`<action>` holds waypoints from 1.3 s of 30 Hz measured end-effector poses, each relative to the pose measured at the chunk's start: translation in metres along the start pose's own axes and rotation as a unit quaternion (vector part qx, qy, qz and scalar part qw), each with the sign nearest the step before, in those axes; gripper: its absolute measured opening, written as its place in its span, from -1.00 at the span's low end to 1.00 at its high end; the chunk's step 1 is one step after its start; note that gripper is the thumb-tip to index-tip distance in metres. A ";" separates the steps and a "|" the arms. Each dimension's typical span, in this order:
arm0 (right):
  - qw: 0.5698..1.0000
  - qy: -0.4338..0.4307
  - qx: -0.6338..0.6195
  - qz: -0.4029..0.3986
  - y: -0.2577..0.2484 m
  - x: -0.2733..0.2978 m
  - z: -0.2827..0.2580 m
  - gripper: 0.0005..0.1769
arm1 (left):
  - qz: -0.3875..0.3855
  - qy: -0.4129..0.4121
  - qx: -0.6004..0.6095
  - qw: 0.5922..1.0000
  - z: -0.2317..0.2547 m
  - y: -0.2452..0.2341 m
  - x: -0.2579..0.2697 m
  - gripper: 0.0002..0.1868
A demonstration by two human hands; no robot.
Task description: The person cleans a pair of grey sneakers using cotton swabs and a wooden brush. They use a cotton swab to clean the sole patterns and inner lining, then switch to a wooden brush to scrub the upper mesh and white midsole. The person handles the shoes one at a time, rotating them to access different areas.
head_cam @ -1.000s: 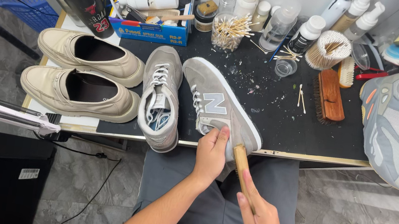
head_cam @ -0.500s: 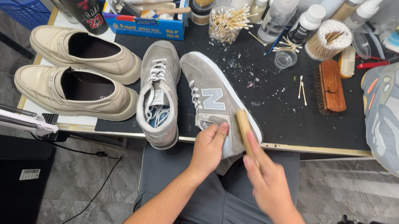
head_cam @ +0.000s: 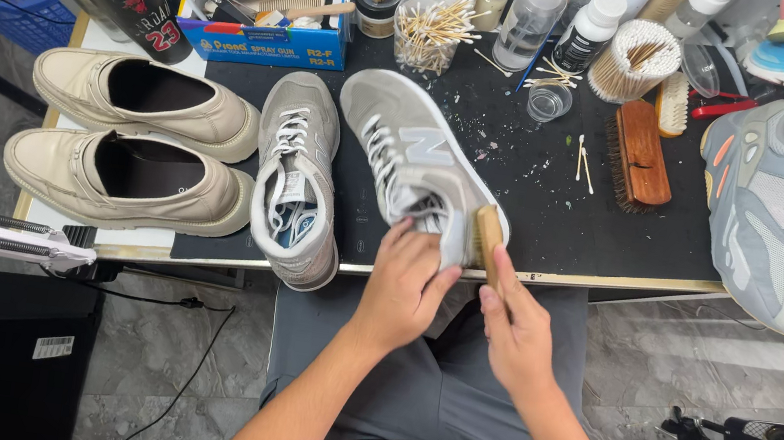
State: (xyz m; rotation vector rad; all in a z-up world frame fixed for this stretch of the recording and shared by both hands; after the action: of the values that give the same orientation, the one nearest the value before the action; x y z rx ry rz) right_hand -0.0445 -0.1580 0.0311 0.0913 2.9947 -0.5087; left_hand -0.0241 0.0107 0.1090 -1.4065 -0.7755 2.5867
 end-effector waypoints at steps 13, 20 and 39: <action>0.885 0.266 -0.382 0.025 0.049 0.034 0.021 -0.20 | -0.229 -0.082 -0.052 0.969 -0.061 0.059 -0.059 -0.66; 0.871 0.235 -0.427 0.062 0.030 -0.020 0.013 -0.21 | -0.243 -0.084 -0.039 0.966 -0.070 0.093 -0.067 -0.53; 0.850 0.294 -0.435 0.050 0.049 0.019 -0.003 -0.13 | -0.200 -0.182 0.019 0.963 -0.087 0.104 -0.060 -0.47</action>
State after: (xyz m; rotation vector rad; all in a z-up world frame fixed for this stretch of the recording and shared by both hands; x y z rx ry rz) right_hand -0.0596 -0.1095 0.0161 0.3730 3.4031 1.0962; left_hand 0.0961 -0.0646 0.0665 -0.6732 -0.9316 2.5326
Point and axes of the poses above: each hand's wrist, its own x-axis away from the middle knuckle, its own y-axis out of the palm, z = x × y, the point moved 7 cm from there along -x, towards the middle knuckle, and after that the axes turned 14 degrees about y, right-handed, at the moved point
